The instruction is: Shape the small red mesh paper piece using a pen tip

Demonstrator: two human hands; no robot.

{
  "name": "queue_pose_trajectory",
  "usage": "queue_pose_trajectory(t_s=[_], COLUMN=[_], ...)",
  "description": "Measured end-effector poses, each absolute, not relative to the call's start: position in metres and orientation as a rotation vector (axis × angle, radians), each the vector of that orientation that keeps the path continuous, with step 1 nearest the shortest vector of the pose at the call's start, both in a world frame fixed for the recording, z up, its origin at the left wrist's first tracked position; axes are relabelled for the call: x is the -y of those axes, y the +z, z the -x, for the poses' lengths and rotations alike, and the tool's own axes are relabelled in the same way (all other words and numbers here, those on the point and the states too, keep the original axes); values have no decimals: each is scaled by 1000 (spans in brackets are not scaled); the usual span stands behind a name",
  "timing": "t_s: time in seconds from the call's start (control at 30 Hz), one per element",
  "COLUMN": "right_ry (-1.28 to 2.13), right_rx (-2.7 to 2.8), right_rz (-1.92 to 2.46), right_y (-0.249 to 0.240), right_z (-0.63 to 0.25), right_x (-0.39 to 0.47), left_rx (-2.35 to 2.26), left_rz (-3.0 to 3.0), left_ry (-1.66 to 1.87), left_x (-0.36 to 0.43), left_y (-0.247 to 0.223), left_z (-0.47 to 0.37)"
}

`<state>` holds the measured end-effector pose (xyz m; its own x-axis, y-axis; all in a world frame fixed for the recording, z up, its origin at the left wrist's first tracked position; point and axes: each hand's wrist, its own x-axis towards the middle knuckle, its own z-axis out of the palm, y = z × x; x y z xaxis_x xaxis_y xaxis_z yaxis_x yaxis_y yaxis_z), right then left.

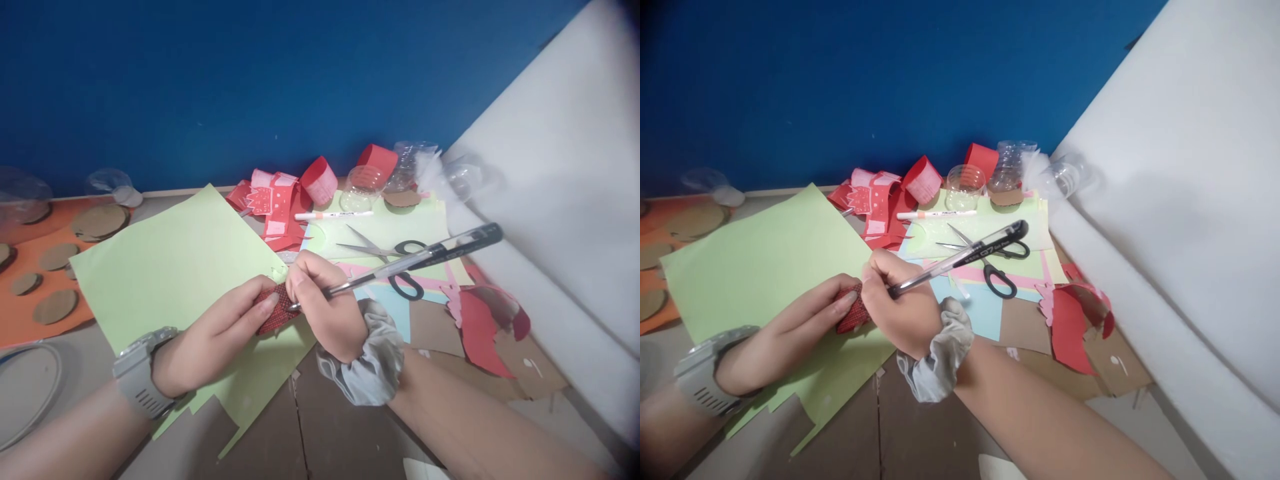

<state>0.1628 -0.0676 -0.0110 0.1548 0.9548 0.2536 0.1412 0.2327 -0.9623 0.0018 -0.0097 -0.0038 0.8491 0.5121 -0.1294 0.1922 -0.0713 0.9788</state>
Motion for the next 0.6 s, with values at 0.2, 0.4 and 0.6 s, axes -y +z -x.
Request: queue_pose_trajectory(t_s=[0.2,0.4,0.6], right_ry=[859,846,841], right_rx=[1253,1265,1259], right_rz=[1184,1191,1194], right_y=[-11,-10,-9], right_z=[-163,-163,-162], right_x=[67,67,67], left_rx=[-579,-563,-544], left_rz=[-1666,-1668,-1628], left_ry=[292,288,297], left_x=[10,9,9], left_y=[-5,-5,-7], left_z=[-2,-1,-2])
